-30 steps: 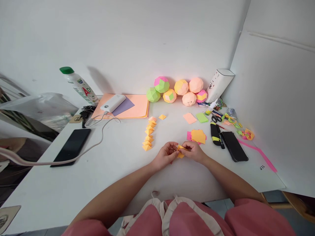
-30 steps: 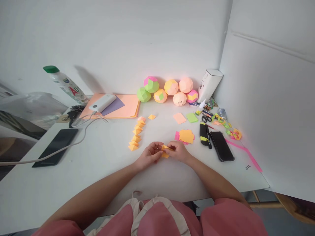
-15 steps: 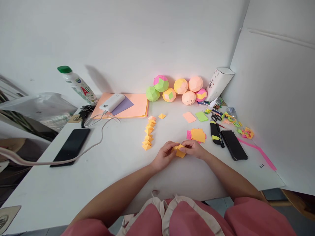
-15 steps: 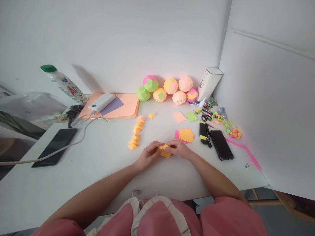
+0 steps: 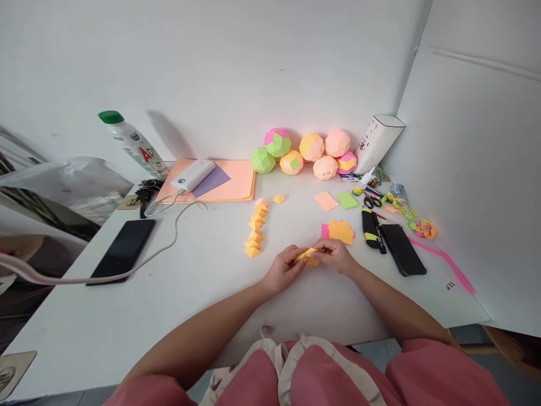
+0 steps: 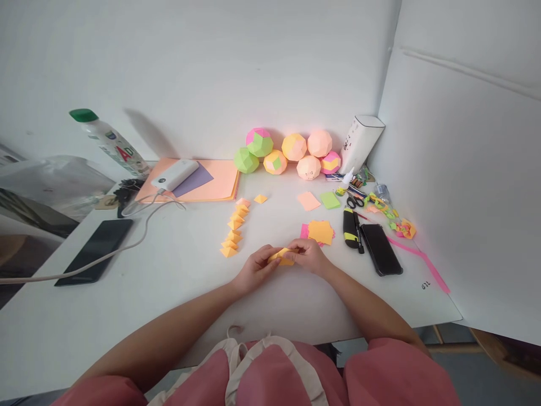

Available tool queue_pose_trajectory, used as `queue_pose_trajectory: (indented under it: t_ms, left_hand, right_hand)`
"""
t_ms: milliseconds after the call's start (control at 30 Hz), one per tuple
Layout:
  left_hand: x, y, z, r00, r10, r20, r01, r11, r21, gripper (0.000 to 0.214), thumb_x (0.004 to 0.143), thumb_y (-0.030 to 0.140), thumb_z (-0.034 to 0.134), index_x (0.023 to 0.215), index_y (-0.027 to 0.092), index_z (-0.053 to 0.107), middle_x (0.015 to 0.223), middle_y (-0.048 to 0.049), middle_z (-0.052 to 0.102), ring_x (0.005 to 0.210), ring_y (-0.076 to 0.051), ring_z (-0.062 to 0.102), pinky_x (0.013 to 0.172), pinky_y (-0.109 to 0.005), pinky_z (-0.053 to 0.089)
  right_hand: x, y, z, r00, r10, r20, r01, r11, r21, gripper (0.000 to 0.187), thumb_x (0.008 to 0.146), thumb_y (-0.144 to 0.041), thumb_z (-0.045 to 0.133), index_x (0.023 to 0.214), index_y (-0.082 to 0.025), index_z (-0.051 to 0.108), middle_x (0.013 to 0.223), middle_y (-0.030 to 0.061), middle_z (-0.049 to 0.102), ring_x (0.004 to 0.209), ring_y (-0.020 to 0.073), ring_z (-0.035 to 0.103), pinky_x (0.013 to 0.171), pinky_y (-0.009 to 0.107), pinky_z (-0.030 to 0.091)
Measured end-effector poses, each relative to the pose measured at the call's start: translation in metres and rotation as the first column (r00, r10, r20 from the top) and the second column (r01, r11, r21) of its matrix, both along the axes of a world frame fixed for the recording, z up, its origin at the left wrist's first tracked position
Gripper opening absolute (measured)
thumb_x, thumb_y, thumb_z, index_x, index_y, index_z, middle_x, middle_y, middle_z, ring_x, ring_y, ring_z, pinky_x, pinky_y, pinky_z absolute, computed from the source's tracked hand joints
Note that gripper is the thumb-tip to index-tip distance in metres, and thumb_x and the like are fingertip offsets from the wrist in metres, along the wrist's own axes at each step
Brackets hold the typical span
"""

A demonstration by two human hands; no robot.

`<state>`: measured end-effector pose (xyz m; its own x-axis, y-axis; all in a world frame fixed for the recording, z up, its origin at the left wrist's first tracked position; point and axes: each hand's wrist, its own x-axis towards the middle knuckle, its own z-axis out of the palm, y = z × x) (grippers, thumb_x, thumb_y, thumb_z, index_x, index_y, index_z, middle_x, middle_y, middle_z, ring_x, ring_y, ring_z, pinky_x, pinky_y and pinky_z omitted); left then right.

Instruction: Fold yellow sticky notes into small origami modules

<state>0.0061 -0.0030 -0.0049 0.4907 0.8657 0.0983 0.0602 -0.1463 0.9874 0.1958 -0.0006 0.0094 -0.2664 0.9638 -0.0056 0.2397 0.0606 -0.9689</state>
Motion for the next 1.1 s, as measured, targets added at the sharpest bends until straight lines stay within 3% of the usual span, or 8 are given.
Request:
queue_pose_trajectory:
  t_ms: [233,467,1100]
  left_hand:
    - [-0.0005,-0.0023,0.0050,0.998,-0.032,-0.063,0.035,0.998,0.045,0.030,0.085,0.038,0.046,0.101,0.023,0.066,0.069,-0.0010,0.045,0.059,-0.011,0.041,0.056,-0.024,0.037]
    - [-0.0010,-0.0024,0.0065,0.995,-0.044,-0.087,0.050,0.996,0.071,0.029,0.086,0.035,0.043,0.099,0.022,0.066,0.069,-0.0003,0.043,0.059,-0.011,0.040,0.055,-0.023,0.035]
    - [-0.0014,-0.0019,0.0078,0.991,-0.062,-0.118,0.070,0.996,0.062,0.026,0.085,0.030,0.043,0.091,0.016,0.065,0.068,0.0006,0.042,0.058,-0.009,0.040,0.054,-0.022,0.035]
  right_hand:
    - [-0.0030,-0.0016,0.0020,0.995,-0.098,-0.021,0.097,0.995,-0.035,0.024,0.064,-0.037,0.072,0.073,-0.018,0.059,0.071,0.0002,0.059,0.063,0.0126,0.054,0.056,0.026,0.045]
    - [-0.0034,-0.0005,0.0014,0.996,-0.020,-0.083,0.016,0.999,-0.052,0.020,0.068,-0.034,0.070,0.075,-0.017,0.062,0.074,0.0016,0.061,0.068,0.0141,0.056,0.063,0.028,0.046]
    - [-0.0032,0.0005,-0.0014,0.990,-0.002,-0.139,-0.004,0.999,-0.042,0.016,0.069,-0.031,0.070,0.070,-0.017,0.063,0.071,0.0003,0.058,0.065,0.0120,0.052,0.059,0.025,0.043]
